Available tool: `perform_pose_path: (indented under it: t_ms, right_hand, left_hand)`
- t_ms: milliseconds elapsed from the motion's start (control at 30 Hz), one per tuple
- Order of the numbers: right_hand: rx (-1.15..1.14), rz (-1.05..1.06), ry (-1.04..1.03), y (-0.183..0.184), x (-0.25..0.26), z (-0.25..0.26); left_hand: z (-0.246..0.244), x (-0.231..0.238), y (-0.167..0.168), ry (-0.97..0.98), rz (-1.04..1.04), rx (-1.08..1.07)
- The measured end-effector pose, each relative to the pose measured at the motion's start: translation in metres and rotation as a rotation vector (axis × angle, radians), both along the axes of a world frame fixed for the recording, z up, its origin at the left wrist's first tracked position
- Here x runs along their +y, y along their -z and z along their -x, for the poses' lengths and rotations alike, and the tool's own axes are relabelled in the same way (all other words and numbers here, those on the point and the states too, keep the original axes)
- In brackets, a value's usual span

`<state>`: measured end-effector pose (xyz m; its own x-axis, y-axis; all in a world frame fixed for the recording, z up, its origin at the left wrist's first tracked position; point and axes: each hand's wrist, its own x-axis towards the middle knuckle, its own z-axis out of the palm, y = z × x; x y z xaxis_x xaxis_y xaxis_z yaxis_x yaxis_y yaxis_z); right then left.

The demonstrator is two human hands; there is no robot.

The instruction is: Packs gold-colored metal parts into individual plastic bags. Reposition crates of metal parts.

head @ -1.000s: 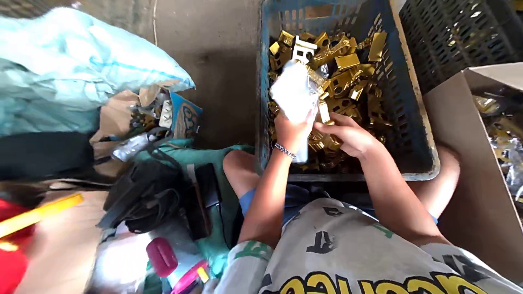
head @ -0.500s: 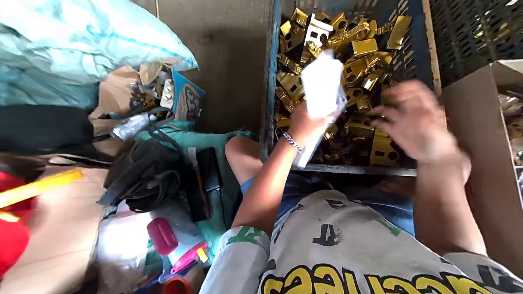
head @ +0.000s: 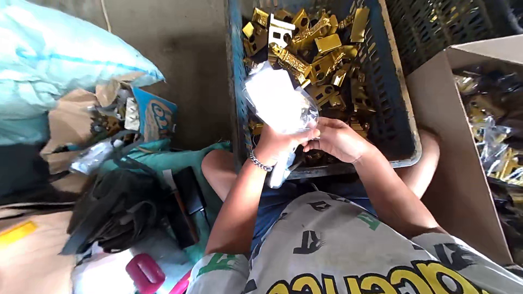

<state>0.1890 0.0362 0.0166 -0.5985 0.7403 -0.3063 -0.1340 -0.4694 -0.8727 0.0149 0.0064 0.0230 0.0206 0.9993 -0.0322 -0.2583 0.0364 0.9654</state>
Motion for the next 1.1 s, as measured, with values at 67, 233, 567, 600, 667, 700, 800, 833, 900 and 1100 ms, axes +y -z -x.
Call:
perform_pose_path:
  t_ms: [67,233,567,600,667,700,800,833,900,1100]
  right_hand:
    - [-0.021,-0.049,0.049,0.004,-0.002,0.002]
    - [-0.232,-0.208,0.288,-0.003,0.006,0.008]
    - [-0.041,-0.118,0.060,0.002,0.009,-0.002]
    - [-0.123,-0.146,0.095,0.002,0.009,0.002]
    - [-0.181,-0.165,0.153,0.003,0.009,0.008]
    - [-0.169,-0.171,0.135,0.003,0.008,0.007]
    - [-0.158,-0.214,0.032,-0.010,0.010,-0.003]
    - [-0.173,-0.248,0.057,-0.014,0.011,-0.006]
    - [-0.182,-0.318,0.173,-0.019,0.020,-0.007]
    - [-0.308,-0.686,-0.286,-0.043,0.040,0.024]
  left_hand:
    - [-0.003,0.001,0.001,-0.030,-0.040,0.013]
    - [-0.006,0.003,-0.005,-0.144,0.121,0.095]
    - [0.010,0.010,0.010,-0.169,-0.232,0.265]
    - [0.009,0.009,0.014,-0.141,-0.251,0.263]
    - [0.006,0.007,0.019,-0.081,-0.242,0.272]
    - [0.009,0.008,0.018,-0.102,-0.221,0.307]
    - [0.028,0.020,0.015,-0.443,-0.155,0.655]
    - [0.037,0.026,0.017,-0.595,-0.141,0.718]
    - [0.048,0.031,0.008,-0.647,-0.120,0.543]
    - [0.033,0.003,-0.014,-0.003,-0.074,0.119]
